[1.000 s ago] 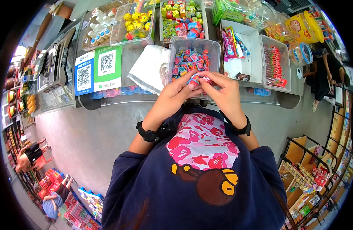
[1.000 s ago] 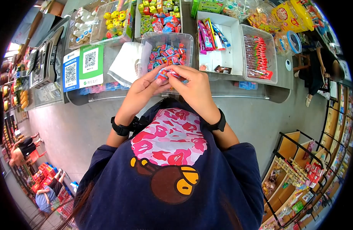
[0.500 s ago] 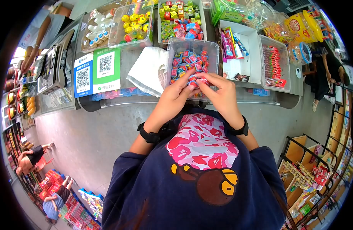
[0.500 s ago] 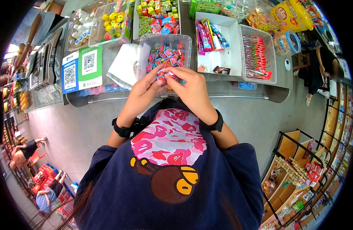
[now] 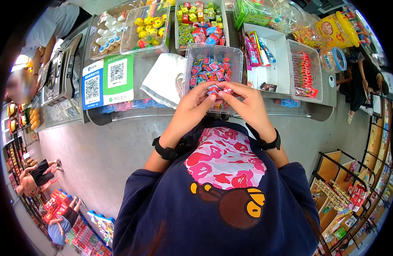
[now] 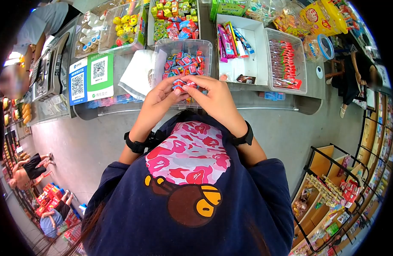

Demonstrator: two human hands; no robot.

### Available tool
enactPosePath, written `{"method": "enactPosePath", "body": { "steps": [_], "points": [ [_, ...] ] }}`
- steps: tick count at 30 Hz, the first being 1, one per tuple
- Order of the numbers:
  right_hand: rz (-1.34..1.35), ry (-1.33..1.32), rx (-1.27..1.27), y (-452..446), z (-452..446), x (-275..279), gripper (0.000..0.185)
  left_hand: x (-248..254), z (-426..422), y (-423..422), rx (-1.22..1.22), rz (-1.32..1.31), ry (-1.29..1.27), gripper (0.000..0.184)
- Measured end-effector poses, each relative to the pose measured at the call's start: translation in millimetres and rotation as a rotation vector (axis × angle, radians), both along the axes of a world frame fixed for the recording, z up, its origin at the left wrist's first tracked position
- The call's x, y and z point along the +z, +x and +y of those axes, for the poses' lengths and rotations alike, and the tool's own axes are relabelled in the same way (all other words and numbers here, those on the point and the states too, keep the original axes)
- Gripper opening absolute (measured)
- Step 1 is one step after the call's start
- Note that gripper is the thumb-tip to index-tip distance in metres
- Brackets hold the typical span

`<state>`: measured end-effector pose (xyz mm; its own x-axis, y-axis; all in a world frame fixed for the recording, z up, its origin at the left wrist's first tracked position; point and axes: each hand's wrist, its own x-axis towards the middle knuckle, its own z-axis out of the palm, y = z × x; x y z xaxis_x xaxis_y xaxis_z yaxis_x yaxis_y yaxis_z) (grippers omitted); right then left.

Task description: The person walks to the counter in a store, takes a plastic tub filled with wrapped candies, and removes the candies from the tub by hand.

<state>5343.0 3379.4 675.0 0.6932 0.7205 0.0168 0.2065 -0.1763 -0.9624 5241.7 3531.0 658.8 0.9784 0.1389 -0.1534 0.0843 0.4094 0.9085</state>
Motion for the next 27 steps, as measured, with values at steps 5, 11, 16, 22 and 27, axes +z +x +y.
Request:
{"method": "enactPosePath", "body": {
  "steps": [5, 11, 16, 22, 27],
  "points": [
    [-0.077, -0.132, -0.051, 1, 0, 8, 0.03, -5, 0, 1, 0.01, 0.004, 0.011, 0.036],
    [-0.352, -0.132, -0.051, -8, 5, 6, 0.04, 3, 4, 0, -0.061, 0.11, -0.005, 0.036],
    [-0.469, -0.177, 0.134, -20, 10, 10, 0.048, 2, 5, 1, -0.069, 0.201, -0.064, 0.041],
    [-0.48, -0.133, 0.075, -20, 14, 10, 0.046, 10, 1, 0, -0.041, 0.264, 0.0, 0.046],
    [-0.359, -0.103, 0.035, -19, 12, 17, 0.041, 11, -1, -1, -0.043, 0.25, -0.098, 0.038]
  ]
}}
